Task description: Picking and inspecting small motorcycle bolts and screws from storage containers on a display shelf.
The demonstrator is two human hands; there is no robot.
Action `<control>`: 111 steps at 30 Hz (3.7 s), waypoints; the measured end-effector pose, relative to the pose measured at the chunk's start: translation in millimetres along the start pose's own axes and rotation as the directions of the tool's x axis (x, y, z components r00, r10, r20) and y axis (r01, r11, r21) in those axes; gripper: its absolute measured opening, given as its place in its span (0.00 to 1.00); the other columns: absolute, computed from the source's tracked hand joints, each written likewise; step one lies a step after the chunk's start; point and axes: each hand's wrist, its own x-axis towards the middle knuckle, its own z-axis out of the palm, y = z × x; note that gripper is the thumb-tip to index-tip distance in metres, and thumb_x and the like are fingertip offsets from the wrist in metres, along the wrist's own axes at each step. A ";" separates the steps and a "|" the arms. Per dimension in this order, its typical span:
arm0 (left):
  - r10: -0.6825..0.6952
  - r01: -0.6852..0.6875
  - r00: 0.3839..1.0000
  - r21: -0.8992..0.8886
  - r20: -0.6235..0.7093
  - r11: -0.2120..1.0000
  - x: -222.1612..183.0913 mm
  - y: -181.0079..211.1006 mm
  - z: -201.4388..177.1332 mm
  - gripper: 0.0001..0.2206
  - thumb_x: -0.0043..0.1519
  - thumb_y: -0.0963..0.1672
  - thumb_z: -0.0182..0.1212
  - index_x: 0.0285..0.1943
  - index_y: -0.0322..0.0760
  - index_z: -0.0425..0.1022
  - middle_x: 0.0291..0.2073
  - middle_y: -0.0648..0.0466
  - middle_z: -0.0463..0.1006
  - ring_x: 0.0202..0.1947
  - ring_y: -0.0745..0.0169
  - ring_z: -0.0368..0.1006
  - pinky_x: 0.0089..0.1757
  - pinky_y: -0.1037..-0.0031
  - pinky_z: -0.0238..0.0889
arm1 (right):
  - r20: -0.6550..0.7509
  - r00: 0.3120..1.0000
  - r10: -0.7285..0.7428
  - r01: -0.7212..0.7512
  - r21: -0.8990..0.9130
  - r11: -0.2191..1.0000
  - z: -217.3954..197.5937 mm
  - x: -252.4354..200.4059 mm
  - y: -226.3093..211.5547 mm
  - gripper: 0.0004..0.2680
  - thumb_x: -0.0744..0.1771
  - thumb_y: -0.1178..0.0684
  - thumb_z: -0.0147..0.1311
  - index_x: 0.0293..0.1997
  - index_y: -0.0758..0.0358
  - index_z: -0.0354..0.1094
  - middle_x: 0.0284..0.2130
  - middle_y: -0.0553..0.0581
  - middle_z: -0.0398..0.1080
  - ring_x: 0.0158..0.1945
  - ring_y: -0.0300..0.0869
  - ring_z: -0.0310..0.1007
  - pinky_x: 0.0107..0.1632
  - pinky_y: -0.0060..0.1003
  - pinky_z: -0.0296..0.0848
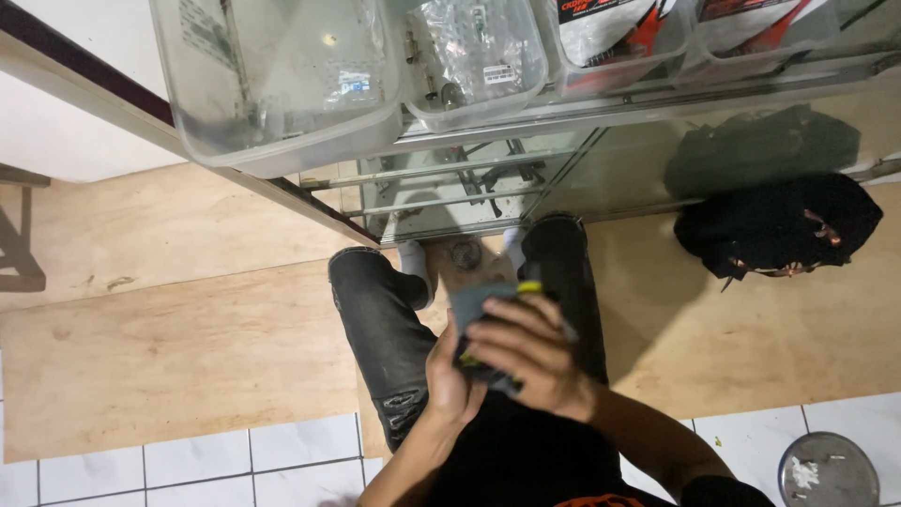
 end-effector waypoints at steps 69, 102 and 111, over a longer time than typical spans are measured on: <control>0.362 -0.429 0.903 0.448 0.232 0.784 -1.8 26.5 -2.7 0.18 0.64 0.31 0.52 0.63 0.27 0.66 0.49 0.43 0.81 0.45 0.63 0.78 0.44 0.78 0.69 | 0.062 0.996 0.059 -0.063 0.053 0.997 2.3 -15.1 -1.3 0.07 0.63 0.51 0.63 0.43 0.49 0.76 0.52 0.45 0.77 0.65 0.44 0.68 0.71 0.52 0.59; 0.399 -0.684 0.669 0.730 0.627 -0.001 32.5 161.8 157.3 0.10 0.51 0.34 0.68 0.39 0.33 0.76 0.27 0.49 0.76 0.30 0.57 0.73 0.39 0.65 0.70 | 0.232 0.726 0.647 -0.680 0.098 0.727 149.3 -88.4 167.2 0.21 0.57 0.72 0.55 0.49 0.50 0.76 0.41 0.57 0.81 0.50 0.56 0.79 0.56 0.52 0.74; 0.340 -0.373 0.746 0.783 0.572 -0.498 172.4 206.8 236.9 0.13 0.55 0.42 0.68 0.49 0.51 0.78 0.26 0.54 0.83 0.38 0.44 0.82 0.45 0.60 0.72 | 0.286 0.459 0.841 -0.882 0.031 0.471 168.0 -85.1 188.9 0.11 0.60 0.50 0.64 0.43 0.33 0.76 0.40 0.47 0.79 0.48 0.46 0.79 0.57 0.43 0.72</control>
